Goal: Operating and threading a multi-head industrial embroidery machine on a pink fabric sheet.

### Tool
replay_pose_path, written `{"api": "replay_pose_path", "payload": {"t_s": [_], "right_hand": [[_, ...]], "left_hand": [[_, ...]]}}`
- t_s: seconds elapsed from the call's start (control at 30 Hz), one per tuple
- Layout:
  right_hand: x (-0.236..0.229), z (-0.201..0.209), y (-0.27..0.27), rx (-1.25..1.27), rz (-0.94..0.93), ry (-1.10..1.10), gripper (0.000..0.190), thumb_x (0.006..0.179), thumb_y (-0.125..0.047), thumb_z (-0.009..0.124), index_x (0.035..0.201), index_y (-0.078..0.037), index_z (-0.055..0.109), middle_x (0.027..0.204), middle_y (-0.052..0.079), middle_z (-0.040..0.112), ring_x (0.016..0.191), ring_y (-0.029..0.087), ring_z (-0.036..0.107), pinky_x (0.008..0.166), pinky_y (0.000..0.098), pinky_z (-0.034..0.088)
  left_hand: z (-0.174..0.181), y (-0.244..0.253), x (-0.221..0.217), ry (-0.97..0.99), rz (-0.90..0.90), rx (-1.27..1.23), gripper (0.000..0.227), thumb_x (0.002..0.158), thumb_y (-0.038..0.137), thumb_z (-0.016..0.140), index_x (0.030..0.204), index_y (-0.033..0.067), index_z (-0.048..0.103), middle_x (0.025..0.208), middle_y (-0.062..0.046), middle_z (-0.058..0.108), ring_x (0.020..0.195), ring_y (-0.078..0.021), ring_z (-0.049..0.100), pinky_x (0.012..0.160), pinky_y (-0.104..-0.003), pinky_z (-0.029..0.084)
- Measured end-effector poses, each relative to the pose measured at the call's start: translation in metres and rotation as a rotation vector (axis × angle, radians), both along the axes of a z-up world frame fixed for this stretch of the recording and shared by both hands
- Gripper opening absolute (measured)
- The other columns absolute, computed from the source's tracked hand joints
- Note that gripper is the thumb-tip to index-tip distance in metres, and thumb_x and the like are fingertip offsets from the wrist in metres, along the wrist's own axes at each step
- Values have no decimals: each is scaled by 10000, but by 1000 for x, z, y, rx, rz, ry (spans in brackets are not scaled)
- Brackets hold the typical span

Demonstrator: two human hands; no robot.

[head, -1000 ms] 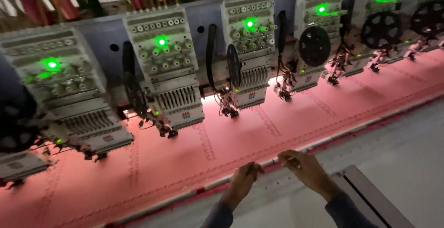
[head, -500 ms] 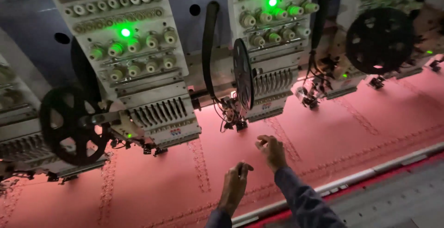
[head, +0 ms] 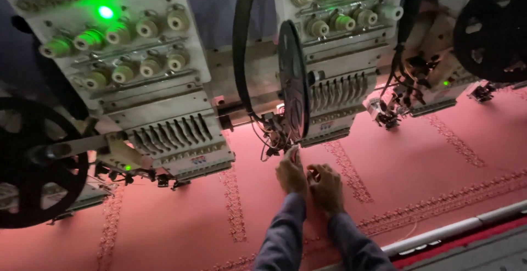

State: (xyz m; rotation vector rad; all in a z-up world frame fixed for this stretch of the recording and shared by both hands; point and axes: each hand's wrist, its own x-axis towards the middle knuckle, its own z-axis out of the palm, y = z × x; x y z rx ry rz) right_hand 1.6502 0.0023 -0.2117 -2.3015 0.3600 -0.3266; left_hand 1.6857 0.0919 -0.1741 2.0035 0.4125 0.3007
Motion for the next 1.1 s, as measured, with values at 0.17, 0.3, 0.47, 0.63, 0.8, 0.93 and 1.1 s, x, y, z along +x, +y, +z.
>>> {"api": "replay_pose_path", "payload": {"t_s": [0.17, 0.3, 0.47, 0.63, 0.8, 0.93, 1.1], "right_hand": [[-6, 2, -3, -26, -26, -71, 153, 808, -237, 786, 954, -285, 788, 781, -6, 687, 783, 213, 728, 767, 453, 642], [1, -7, -9, -61, -16, -46, 160, 797, -290, 792, 957, -298, 780, 803, -13, 683, 821, 210, 714, 819, 461, 641], [-9, 13, -14, 3, 24, 62, 181, 838, -304, 759, 1014, -280, 793, 846, 11, 694, 860, 231, 720, 838, 491, 632], [-2, 14, -27, 139, 33, 29, 176, 944, -311, 694, 1071, -264, 805, 964, 81, 786, 978, 286, 760, 892, 482, 600], [12, 60, -35, 614, 43, 297, 298, 996, -296, 563, 1168, -181, 777, 1051, 14, 805, 970, 118, 750, 862, 309, 504], [4, 121, -39, 875, 186, 503, 217, 1029, -150, 675, 833, -75, 623, 712, 48, 506, 603, 144, 429, 613, 321, 415], [15, 128, -46, 980, 73, 456, 124, 995, -151, 632, 1081, -62, 634, 697, -9, 387, 568, 117, 286, 543, 282, 272]], "left_hand": [[-43, -17, 26, 31, 86, 133, 197, 943, 391, 708, 1108, 341, 803, 921, -141, 796, 901, -386, 766, 825, -545, 626], [-32, -20, 22, 24, 70, 192, 192, 944, 371, 694, 1104, 341, 796, 916, -139, 791, 904, -396, 763, 838, -570, 620], [-44, -17, 13, 62, 65, 186, 166, 982, 392, 637, 1067, 336, 768, 891, -137, 786, 911, -408, 758, 856, -579, 610], [-40, 8, -12, -12, -225, 403, 260, 1004, 340, 569, 1197, 337, 744, 1017, -190, 776, 898, -461, 743, 836, -628, 596], [-23, 8, -59, -45, -465, 375, 134, 985, 375, 588, 1056, 347, 699, 901, -26, 676, 848, -147, 573, 706, -430, 551], [-19, 3, -92, -437, -833, 254, 219, 940, 228, 668, 921, 112, 483, 851, -116, 526, 639, -356, 505, 521, -518, 362], [8, 5, -81, -670, -1075, 228, 171, 967, 109, 685, 1135, 78, 705, 1301, -134, 698, 1173, -331, 666, 932, -487, 565]]}}
